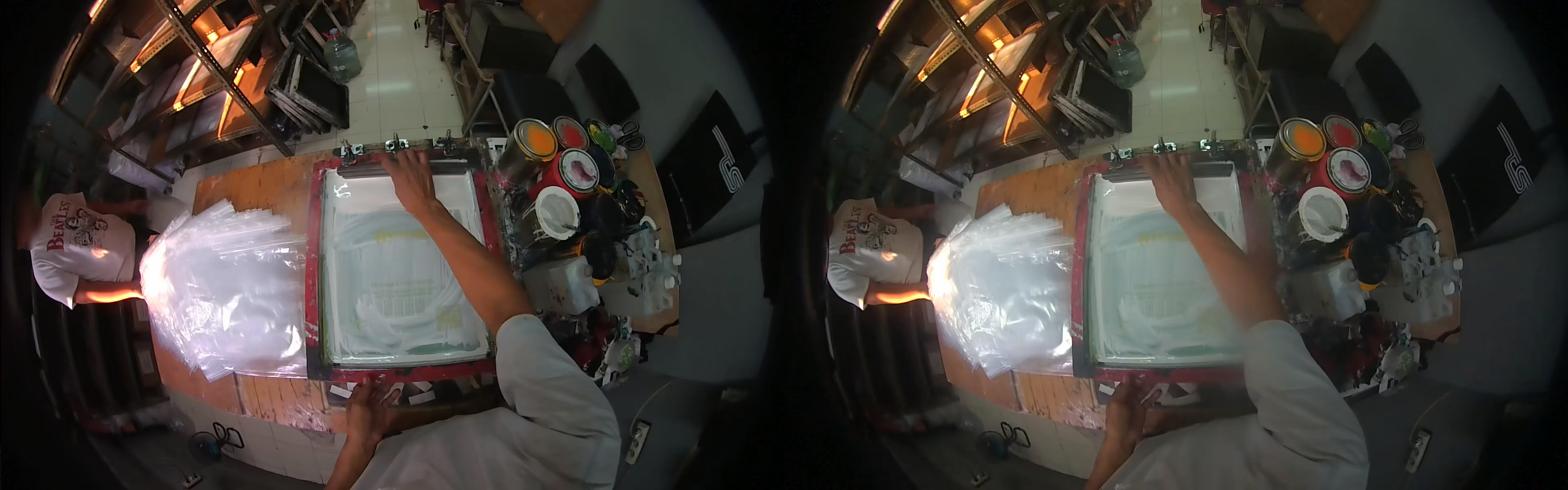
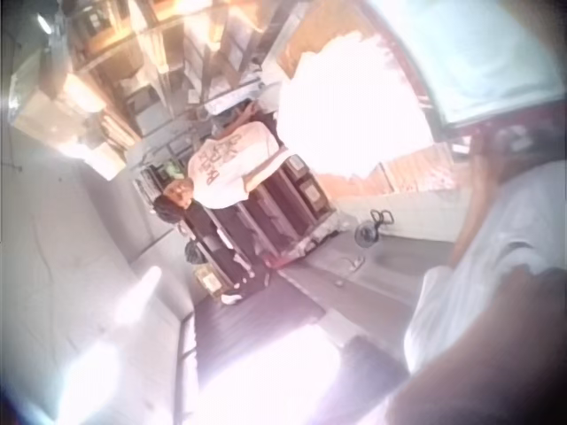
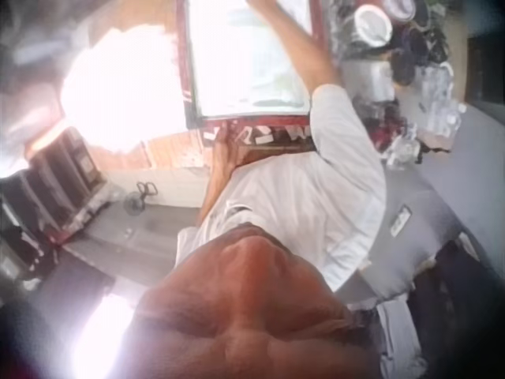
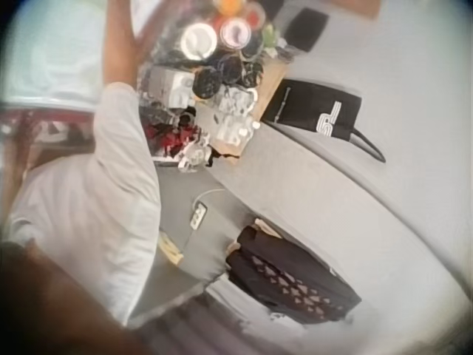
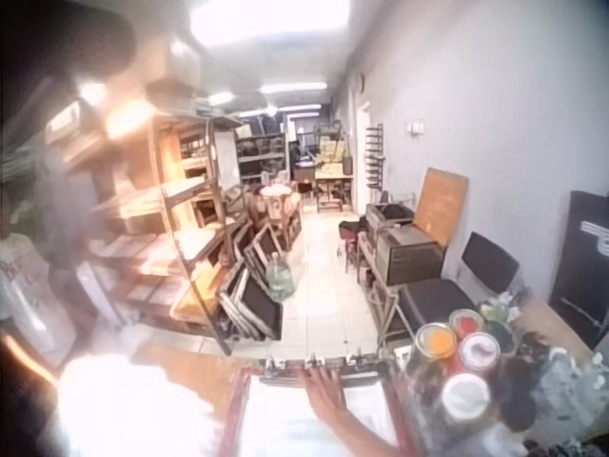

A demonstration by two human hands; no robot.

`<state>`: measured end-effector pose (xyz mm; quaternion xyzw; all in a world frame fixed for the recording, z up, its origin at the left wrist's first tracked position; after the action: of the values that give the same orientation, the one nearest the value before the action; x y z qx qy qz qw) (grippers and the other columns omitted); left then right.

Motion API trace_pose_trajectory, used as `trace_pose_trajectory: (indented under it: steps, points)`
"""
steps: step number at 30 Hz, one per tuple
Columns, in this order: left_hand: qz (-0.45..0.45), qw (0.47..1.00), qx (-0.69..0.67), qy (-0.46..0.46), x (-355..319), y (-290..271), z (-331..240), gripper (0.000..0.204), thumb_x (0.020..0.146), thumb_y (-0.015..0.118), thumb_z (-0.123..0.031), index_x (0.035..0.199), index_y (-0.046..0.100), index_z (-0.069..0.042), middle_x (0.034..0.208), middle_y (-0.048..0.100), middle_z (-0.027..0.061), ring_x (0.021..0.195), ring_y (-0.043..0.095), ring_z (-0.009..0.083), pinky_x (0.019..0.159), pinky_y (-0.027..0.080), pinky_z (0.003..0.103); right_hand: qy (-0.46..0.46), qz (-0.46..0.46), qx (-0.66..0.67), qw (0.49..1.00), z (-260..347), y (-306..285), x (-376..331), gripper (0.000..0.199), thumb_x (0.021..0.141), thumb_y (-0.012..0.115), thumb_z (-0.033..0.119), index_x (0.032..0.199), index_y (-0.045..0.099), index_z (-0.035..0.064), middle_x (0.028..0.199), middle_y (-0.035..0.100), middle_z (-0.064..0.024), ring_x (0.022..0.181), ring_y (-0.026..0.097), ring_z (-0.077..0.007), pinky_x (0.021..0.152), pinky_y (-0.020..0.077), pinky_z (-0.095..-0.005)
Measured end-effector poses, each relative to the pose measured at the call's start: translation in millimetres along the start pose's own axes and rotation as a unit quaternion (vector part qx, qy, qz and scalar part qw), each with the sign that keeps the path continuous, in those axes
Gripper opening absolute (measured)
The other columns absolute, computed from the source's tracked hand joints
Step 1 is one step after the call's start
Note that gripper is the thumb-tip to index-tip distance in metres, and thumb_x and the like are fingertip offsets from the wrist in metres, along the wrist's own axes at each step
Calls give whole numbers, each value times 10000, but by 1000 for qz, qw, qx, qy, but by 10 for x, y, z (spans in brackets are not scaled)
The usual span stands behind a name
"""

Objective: The person performs screen printing on plastic bags by spreading white ink across a mesh screen with a squeegee, lifting the frame to reveal the print, and then placing the printed bag onto a stack.

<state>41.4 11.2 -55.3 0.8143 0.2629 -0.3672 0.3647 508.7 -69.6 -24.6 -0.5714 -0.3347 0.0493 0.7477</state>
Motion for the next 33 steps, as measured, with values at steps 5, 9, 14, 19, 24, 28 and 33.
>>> trace_pose_trajectory:
  steps: [5,9,14,19,24,28,33]
  points:
    - [-28,999,-17,-7,-186,144,16,265,1047,596,-274,1154,544,-38,1163,590,115,1181,589,334,967,522,532,18,42,29,999,86,-256,-332,485,826,597,-69,1271,657,111,990,613,-109,1024,554,-286,864,382,-440]
    - [-5,999,-39,-6,-90,159,32,250,1050,592,-257,1160,542,-38,1152,595,109,1191,586,329,972,520,527,2,3,50,999,219,-545,-663,467,837,604,-34,1275,648,122,977,586,-90,984,543,-270,854,378,-436]
    - [-9,1000,-13,-16,-80,125,54,304,1050,578,-290,1236,550,-51,1233,582,108,1212,552,316,1056,476,549,-25,1,11,1000,445,-298,-771,432,869,614,64,1291,630,152,997,585,-77,1000,556,-251,877,397,-441]
    - [6,999,-35,-24,-51,88,37,277,1060,567,-269,1207,529,-38,1199,581,116,1206,569,321,1025,492,537,-12,19,5,1000,270,-22,-43,408,860,625,57,1257,663,141,1124,627,-107,1112,566,-259,917,403,-448]
    - [-3,999,-40,-28,-78,117,37,273,1062,559,-271,1214,525,-47,1213,577,115,1206,569,313,1021,490,535,12,7,0,1000,163,31,-47,389,865,616,33,1240,667,125,1162,637,-100,1141,570,-266,960,403,-469]
    - [-3,1000,-9,-28,-43,79,66,296,1071,526,-296,1257,550,-66,1273,578,119,1224,545,302,1040,475,535,-13,41,52,998,162,-47,64,379,872,616,44,1240,662,123,1167,634,-92,1155,559,-265,962,405,-469]
    - [-18,999,0,-32,-51,86,56,288,1072,523,-298,1239,552,-65,1244,578,112,1248,525,300,1056,463,531,1,3,0,1000,145,43,-9,390,869,597,27,1243,657,120,1134,632,-104,1115,566,-273,954,406,-466]
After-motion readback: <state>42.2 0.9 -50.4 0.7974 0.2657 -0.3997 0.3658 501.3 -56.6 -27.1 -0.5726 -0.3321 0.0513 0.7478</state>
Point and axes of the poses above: each hand's wrist, its own x-axis towards the middle knuckle, its own y-axis out of the palm, z = x × y, the point moved 7 cm from there along x, towards the middle knuckle
